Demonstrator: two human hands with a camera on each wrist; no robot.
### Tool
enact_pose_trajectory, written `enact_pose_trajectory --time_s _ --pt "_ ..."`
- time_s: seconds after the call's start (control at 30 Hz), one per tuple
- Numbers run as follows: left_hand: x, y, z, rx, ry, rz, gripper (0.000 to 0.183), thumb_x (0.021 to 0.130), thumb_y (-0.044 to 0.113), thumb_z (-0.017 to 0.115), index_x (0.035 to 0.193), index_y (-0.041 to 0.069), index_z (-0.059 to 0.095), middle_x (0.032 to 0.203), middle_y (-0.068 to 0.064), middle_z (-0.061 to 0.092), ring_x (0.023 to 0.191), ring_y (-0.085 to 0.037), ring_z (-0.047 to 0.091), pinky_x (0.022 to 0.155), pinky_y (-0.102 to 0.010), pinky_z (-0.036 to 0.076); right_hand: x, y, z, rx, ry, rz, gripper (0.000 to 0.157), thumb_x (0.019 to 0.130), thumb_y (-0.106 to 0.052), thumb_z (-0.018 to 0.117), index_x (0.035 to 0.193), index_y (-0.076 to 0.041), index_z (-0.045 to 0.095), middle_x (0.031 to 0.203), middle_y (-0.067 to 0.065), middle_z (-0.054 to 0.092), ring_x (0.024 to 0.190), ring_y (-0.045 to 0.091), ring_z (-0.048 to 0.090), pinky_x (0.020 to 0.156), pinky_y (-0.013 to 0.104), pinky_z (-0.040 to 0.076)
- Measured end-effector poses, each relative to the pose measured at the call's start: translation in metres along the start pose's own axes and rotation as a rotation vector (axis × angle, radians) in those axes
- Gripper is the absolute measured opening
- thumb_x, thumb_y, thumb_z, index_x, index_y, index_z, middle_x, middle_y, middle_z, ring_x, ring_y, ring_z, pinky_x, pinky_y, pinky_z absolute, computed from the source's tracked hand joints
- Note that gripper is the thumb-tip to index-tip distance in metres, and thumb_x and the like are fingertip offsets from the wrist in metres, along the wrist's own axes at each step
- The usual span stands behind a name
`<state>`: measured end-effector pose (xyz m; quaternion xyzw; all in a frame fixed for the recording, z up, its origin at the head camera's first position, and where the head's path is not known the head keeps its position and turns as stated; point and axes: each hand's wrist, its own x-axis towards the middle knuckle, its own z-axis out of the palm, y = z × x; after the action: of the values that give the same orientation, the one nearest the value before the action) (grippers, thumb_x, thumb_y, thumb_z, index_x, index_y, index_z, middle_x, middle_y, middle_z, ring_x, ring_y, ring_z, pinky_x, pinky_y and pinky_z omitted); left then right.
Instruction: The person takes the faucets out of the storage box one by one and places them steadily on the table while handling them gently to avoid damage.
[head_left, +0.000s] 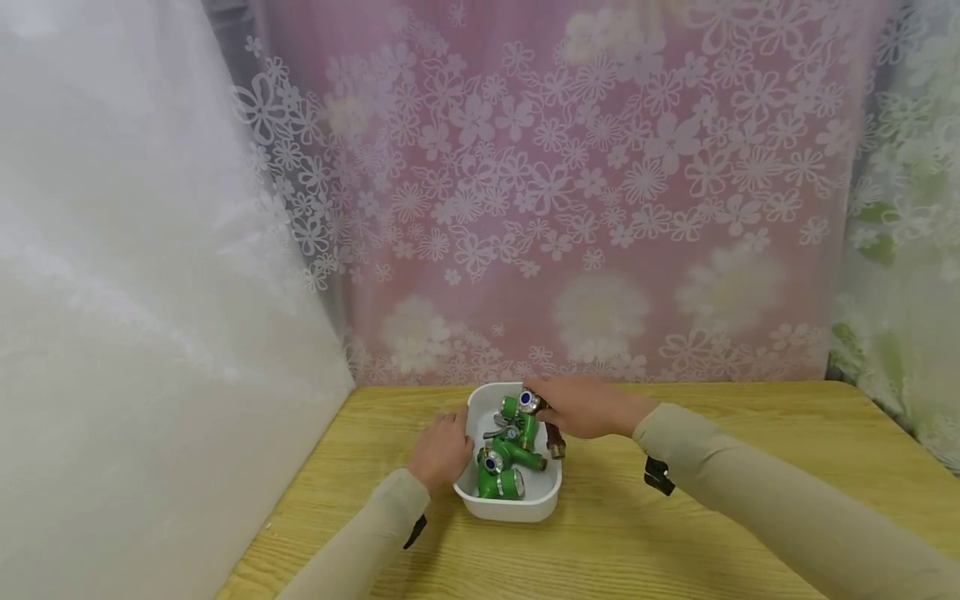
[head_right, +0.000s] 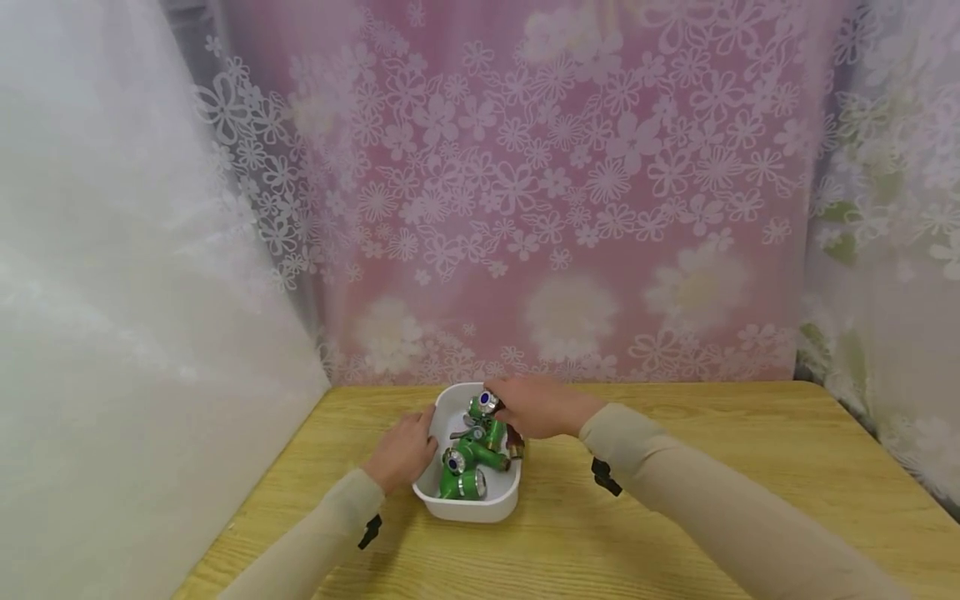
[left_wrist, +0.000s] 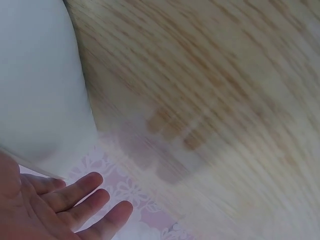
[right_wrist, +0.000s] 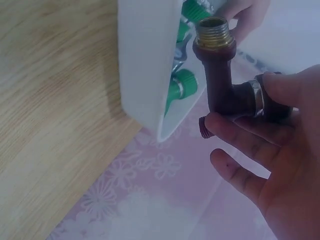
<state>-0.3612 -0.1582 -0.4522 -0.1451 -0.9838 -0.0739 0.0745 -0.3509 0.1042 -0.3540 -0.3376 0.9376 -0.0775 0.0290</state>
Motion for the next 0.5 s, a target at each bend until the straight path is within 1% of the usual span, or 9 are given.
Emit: enact_pose_trajectory --time_s 0.07,0.2,0.3,0.4,0.43,0.5 --pt "-0.001 -0.001 0.000 -0.009 0.007 0.002 0.055 0.103 0.021 0.050 0.152 0.000 0.039 0.137 -0.021 0.058 0.130 -0.036 0.053 0.100 -0.052 0.051 -0.002 0.004 0.000 0.008 -0.009 0.013 0.052 0.105 -0.033 0.054 0.151 -0.013 0.041 0.128 0.003 0.063 0.114 0.019 0.064 0.094 0.043 0.054" --pt "-0.001 -0.002 0.002 -0.003 0.012 0.001 0.055 0.102 0.022 0.049 0.152 0.001 0.039 0.136 -0.020 0.059 0.129 -0.035 0.054 0.099 -0.052 0.052 -0.007 0.016 0.001 0.019 -0.033 0.035 0.059 0.105 -0.030 0.054 0.156 -0.009 0.034 0.142 0.011 0.057 0.120 0.025 0.063 0.098 0.047 0.052" --pt "0.000 -0.003 0.002 -0.002 0.007 -0.002 0.055 0.102 0.023 0.049 0.152 0.001 0.039 0.136 -0.020 0.059 0.129 -0.035 0.054 0.098 -0.053 0.052 -0.010 0.027 0.005 0.017 -0.035 0.047 0.067 0.105 -0.029 0.053 0.162 -0.013 0.021 0.152 0.013 0.049 0.125 0.026 0.061 0.102 0.047 0.050" --pt "-0.001 -0.002 0.001 -0.016 0.004 -0.003 0.055 0.103 0.023 0.048 0.153 0.002 0.038 0.136 -0.020 0.059 0.129 -0.035 0.053 0.098 -0.053 0.052 -0.014 0.037 0.008 0.026 -0.019 0.040 0.064 0.105 -0.024 0.054 0.161 -0.011 0.026 0.144 0.014 0.056 0.120 0.026 0.062 0.099 0.046 0.052" --pt "-0.001 -0.002 0.001 -0.017 0.003 -0.004 0.055 0.103 0.023 0.048 0.153 0.002 0.038 0.137 -0.020 0.059 0.129 -0.035 0.053 0.098 -0.053 0.052 -0.015 0.041 0.009 0.022 -0.017 0.039 0.061 0.104 -0.023 0.055 0.159 -0.010 0.030 0.140 0.013 0.059 0.118 0.025 0.063 0.097 0.045 0.053" --pt "-0.001 -0.002 0.001 -0.019 -0.001 -0.008 0.055 0.103 0.023 0.048 0.153 0.002 0.037 0.137 -0.020 0.058 0.130 -0.035 0.053 0.098 -0.054 0.052 -0.017 0.046 0.011 0.018 -0.020 0.038 0.051 0.103 -0.021 0.057 0.149 -0.005 0.042 0.126 0.011 0.064 0.111 0.025 0.065 0.092 0.045 0.054"
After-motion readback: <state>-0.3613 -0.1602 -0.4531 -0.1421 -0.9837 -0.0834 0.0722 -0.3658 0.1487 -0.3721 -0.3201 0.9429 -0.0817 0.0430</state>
